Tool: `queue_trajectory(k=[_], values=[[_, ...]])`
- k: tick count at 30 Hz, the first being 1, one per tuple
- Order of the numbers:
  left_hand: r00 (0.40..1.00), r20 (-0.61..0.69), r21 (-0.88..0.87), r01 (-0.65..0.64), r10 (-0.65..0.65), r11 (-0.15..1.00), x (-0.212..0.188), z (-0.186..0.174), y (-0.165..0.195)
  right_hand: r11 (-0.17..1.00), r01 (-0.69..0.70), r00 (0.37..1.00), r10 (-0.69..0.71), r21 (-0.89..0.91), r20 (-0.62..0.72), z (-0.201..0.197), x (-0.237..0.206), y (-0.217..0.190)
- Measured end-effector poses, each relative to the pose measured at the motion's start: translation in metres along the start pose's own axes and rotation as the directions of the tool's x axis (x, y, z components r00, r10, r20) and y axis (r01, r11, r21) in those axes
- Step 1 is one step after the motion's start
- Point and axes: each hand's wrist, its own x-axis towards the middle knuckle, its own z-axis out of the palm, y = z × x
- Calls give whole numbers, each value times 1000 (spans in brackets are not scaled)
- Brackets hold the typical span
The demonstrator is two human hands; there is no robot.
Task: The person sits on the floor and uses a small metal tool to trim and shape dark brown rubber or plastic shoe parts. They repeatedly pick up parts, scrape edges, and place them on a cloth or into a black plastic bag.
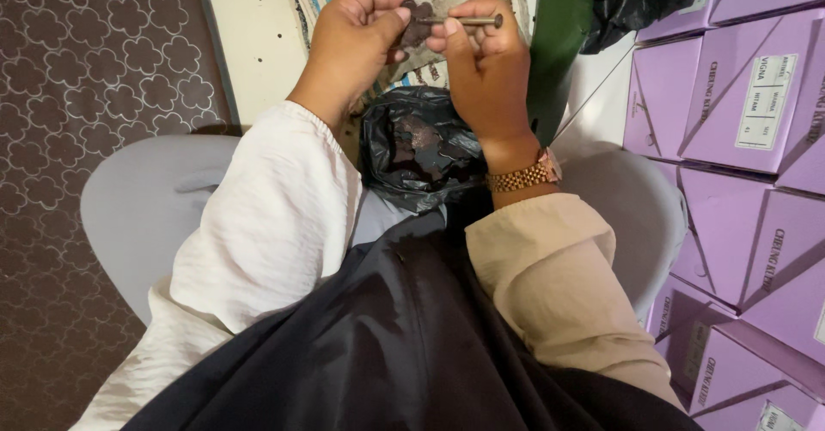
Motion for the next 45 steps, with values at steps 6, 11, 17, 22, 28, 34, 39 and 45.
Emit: queue_trajectory(k=[6,11,17,22,28,34,39,45], values=[[1000,-16,59,-7,8,998,0,-1,-2,983,69,997,-71,-171,-2,1,2,-6],[999,-35,47,17,-15,999,0,-2,-1,981,75,996,-65,-182,60,0,1,-11],[999,-38,46,26,-24,999,-2,-1,1,972,106,994,-96,-208,60,3,-1,-18],[999,-53,59,-9,13,998,-4,-1,4,934,132,991,-134,-333,18,6,0,-24],[995,-96,58,-35,41,998,-7,3,0,942,110,993,-119,-318,-9,11,-1,-25],[986,-161,126,52,-32,991,-14,13,-9,956,-31,997,51,-291,61,-3,-3,-15],[980,-200,547,97,18,832,-26,21,-13,978,-195,963,205,-76,175,-20,1,-3],[976,-198,608,52,88,792,-35,20,-17,965,-257,939,264,-57,219,-20,-4,-4]])
